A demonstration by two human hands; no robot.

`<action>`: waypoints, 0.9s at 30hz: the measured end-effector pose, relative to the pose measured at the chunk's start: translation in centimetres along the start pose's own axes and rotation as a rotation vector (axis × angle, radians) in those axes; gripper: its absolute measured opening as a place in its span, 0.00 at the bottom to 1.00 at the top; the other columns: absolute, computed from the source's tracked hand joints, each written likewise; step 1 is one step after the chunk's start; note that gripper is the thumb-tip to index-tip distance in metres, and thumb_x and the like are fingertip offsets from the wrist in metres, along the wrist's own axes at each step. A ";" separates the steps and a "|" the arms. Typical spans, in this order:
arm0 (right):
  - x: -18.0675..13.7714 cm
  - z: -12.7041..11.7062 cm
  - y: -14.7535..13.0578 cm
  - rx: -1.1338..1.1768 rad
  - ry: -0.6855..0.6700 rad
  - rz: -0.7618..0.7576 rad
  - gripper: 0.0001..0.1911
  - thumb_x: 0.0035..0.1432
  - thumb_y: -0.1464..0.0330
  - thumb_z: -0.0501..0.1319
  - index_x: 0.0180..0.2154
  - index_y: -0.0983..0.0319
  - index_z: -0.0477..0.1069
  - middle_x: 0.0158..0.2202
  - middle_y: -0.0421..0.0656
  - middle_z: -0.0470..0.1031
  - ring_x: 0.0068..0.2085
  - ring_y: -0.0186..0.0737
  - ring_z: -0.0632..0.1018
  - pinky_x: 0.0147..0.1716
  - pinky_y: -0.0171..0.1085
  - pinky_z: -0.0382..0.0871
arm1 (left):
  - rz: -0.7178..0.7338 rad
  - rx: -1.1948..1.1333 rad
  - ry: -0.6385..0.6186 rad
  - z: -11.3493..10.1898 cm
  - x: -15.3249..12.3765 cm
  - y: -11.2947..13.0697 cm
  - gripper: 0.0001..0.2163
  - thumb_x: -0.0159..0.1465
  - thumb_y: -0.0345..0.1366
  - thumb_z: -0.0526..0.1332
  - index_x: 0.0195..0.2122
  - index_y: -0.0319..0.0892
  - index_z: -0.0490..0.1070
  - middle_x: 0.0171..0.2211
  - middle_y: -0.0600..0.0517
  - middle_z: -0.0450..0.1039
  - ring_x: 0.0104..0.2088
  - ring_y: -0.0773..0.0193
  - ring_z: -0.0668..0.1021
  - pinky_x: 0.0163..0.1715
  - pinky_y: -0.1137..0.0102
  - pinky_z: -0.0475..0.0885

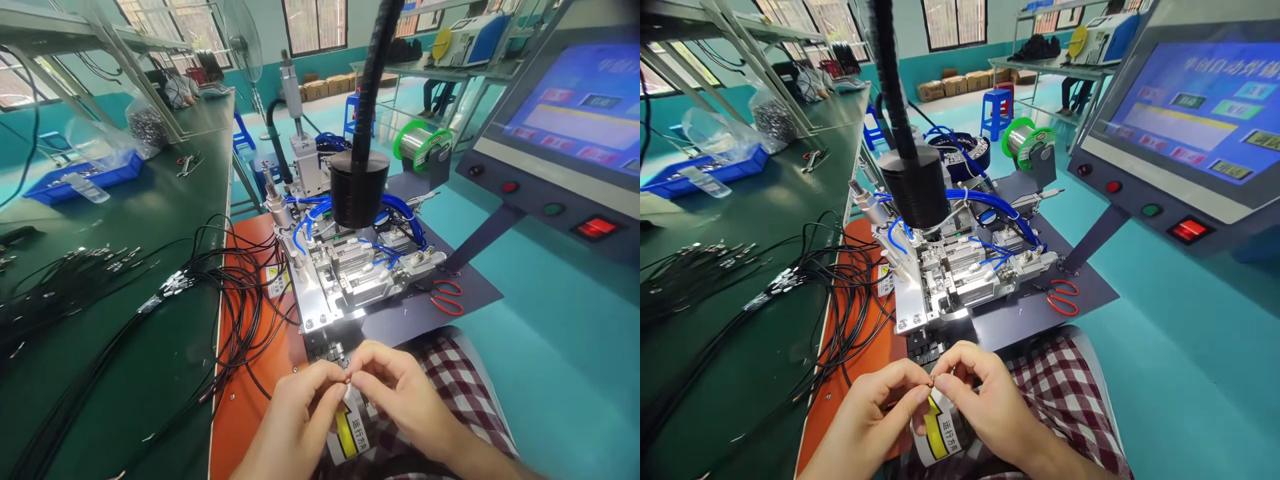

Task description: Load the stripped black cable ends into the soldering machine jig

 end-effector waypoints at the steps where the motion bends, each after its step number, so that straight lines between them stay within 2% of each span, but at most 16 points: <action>1: 0.0 0.0 0.3 0.020 -0.010 0.018 0.05 0.58 0.66 0.62 0.32 0.61 0.71 0.26 0.36 0.66 0.26 0.31 0.65 0.26 0.31 0.60 | -0.028 -0.050 -0.001 0.1 0.1 -0.3 0.09 0.65 0.39 0.54 0.30 0.43 0.69 0.23 0.54 0.72 0.24 0.65 0.75 0.24 0.75 0.66; 4: 0.1 0.0 1.2 0.132 -0.035 0.083 0.08 0.58 0.63 0.62 0.37 0.61 0.70 0.27 0.37 0.69 0.24 0.30 0.66 0.24 0.30 0.61 | -0.078 -0.161 0.046 0.0 0.0 -0.9 0.08 0.63 0.39 0.57 0.30 0.42 0.68 0.20 0.54 0.73 0.21 0.65 0.76 0.22 0.75 0.68; 8: 0.2 0.0 1.3 0.191 -0.037 0.090 0.13 0.57 0.58 0.62 0.33 0.62 0.70 0.27 0.38 0.71 0.22 0.27 0.66 0.23 0.29 0.60 | -0.118 -0.190 0.128 -0.1 -0.1 -1.3 0.07 0.62 0.39 0.59 0.28 0.42 0.67 0.19 0.54 0.73 0.20 0.65 0.76 0.21 0.75 0.68; 12: 0.3 0.0 1.1 0.198 -0.010 0.082 0.14 0.56 0.58 0.63 0.32 0.63 0.70 0.25 0.36 0.70 0.22 0.27 0.66 0.23 0.28 0.60 | -0.102 -0.190 0.155 0.0 -0.2 -1.2 0.09 0.62 0.39 0.58 0.27 0.42 0.67 0.17 0.56 0.68 0.16 0.69 0.70 0.19 0.76 0.65; 15: 0.4 -0.1 0.8 0.182 0.011 0.077 0.13 0.57 0.58 0.62 0.32 0.63 0.70 0.26 0.37 0.70 0.22 0.27 0.65 0.23 0.29 0.61 | -0.087 -0.209 0.176 -0.2 -0.1 -1.2 0.09 0.63 0.40 0.57 0.28 0.42 0.69 0.19 0.56 0.67 0.16 0.71 0.66 0.19 0.76 0.63; 20: 0.6 0.0 0.1 0.134 0.029 0.095 0.13 0.54 0.58 0.63 0.31 0.62 0.68 0.25 0.37 0.69 0.22 0.28 0.65 0.22 0.29 0.62 | -0.044 -0.148 0.126 -0.1 -0.1 -1.1 0.11 0.65 0.41 0.54 0.31 0.42 0.71 0.20 0.55 0.66 0.22 0.67 0.69 0.22 0.76 0.62; 27: 0.6 0.6 0.4 0.132 0.003 0.098 0.13 0.55 0.60 0.63 0.27 0.62 0.67 0.23 0.35 0.65 0.22 0.28 0.63 0.21 0.28 0.59 | -0.024 -0.184 0.121 -0.1 -0.2 -0.8 0.11 0.65 0.41 0.54 0.30 0.42 0.70 0.19 0.57 0.61 0.20 0.69 0.64 0.20 0.76 0.59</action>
Point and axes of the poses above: each hand's wrist, its own x-axis towards the middle knuckle, its own z-axis out of the palm, y = z × x, the point moved 8 cm from there along x, towards the middle knuckle
